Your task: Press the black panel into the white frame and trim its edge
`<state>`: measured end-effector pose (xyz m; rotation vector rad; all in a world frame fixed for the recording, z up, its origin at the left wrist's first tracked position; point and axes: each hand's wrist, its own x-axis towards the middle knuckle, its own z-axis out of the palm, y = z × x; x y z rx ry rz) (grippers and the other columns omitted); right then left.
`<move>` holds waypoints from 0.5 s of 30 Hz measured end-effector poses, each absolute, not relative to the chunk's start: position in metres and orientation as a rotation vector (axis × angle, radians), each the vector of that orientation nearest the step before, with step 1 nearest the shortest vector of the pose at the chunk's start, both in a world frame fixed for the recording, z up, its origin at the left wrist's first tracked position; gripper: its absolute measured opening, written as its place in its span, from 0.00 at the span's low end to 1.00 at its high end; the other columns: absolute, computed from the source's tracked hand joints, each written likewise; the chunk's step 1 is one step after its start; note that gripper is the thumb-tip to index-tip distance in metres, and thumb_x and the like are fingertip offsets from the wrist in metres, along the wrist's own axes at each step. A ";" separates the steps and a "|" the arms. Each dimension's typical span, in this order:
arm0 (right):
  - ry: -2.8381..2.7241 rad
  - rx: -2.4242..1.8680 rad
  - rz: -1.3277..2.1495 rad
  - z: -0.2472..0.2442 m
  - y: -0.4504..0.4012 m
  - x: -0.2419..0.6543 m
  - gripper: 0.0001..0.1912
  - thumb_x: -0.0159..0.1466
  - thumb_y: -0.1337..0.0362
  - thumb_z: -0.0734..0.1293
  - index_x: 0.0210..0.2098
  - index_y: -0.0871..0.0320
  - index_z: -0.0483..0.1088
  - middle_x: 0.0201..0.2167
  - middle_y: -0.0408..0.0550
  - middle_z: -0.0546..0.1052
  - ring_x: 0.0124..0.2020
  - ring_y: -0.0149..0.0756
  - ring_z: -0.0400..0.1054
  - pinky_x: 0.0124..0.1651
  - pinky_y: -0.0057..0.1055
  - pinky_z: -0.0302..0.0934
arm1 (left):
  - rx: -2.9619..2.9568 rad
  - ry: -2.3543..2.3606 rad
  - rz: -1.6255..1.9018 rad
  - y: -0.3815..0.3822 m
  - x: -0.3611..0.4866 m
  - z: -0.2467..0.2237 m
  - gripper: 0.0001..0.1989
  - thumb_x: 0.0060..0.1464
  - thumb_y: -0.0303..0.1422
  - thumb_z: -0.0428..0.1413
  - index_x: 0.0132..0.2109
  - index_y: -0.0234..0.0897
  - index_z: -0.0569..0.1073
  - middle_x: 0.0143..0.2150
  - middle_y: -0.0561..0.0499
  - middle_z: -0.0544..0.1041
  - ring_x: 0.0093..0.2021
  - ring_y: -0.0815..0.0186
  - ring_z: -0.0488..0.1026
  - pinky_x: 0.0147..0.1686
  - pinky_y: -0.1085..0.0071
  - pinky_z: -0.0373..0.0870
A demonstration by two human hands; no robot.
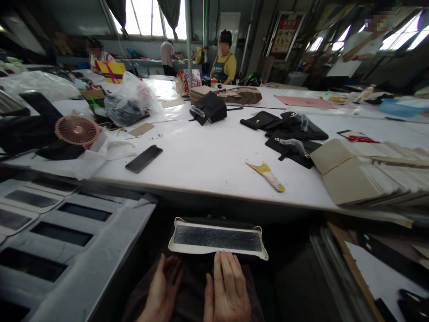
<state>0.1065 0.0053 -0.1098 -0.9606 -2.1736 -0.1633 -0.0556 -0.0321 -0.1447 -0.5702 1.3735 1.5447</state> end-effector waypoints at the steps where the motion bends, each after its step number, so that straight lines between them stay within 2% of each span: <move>1: -2.180 -0.953 -0.163 -0.109 0.005 0.106 0.30 0.66 0.69 0.62 0.66 0.68 0.54 0.55 0.62 0.70 0.58 0.54 0.61 0.55 0.46 0.59 | -0.594 1.281 1.499 -0.028 -0.050 -0.149 0.12 0.64 0.39 0.48 0.42 0.34 0.68 0.43 0.40 0.74 0.46 0.55 0.74 0.51 0.56 0.70; 3: -2.183 -0.933 -0.166 -0.107 0.006 0.104 0.30 0.67 0.69 0.61 0.66 0.68 0.54 0.54 0.63 0.70 0.57 0.54 0.62 0.54 0.46 0.59 | -0.619 1.073 1.460 -0.018 -0.037 -0.153 0.13 0.63 0.36 0.48 0.43 0.30 0.70 0.40 0.37 0.77 0.42 0.54 0.77 0.48 0.57 0.73; 5: -2.176 -0.912 -0.168 -0.105 0.006 0.102 0.29 0.67 0.68 0.61 0.66 0.68 0.54 0.53 0.63 0.70 0.56 0.54 0.62 0.54 0.46 0.59 | -0.635 0.926 1.508 -0.007 -0.028 -0.155 0.14 0.64 0.36 0.47 0.46 0.30 0.71 0.40 0.40 0.78 0.41 0.55 0.78 0.47 0.60 0.74; 7: -2.180 -0.896 -0.154 -0.104 0.006 0.099 0.29 0.67 0.69 0.61 0.66 0.68 0.54 0.53 0.62 0.70 0.56 0.54 0.63 0.53 0.46 0.58 | -0.671 0.869 1.567 0.002 -0.024 -0.158 0.17 0.63 0.38 0.47 0.52 0.32 0.70 0.40 0.44 0.79 0.40 0.56 0.78 0.46 0.63 0.74; 10: -2.195 -0.865 -0.141 -0.104 0.004 0.095 0.29 0.67 0.69 0.62 0.66 0.68 0.55 0.53 0.62 0.70 0.55 0.55 0.63 0.53 0.45 0.58 | -0.753 0.845 1.568 0.012 -0.024 -0.167 0.24 0.62 0.42 0.49 0.58 0.28 0.67 0.37 0.44 0.79 0.38 0.54 0.77 0.44 0.62 0.75; 15: -2.212 -0.828 -0.191 -0.105 0.003 0.086 0.29 0.66 0.69 0.62 0.66 0.68 0.56 0.50 0.64 0.72 0.51 0.55 0.66 0.50 0.45 0.60 | -0.774 0.768 1.547 0.020 -0.025 -0.176 0.29 0.62 0.46 0.49 0.56 0.23 0.68 0.41 0.38 0.79 0.42 0.49 0.77 0.45 0.58 0.75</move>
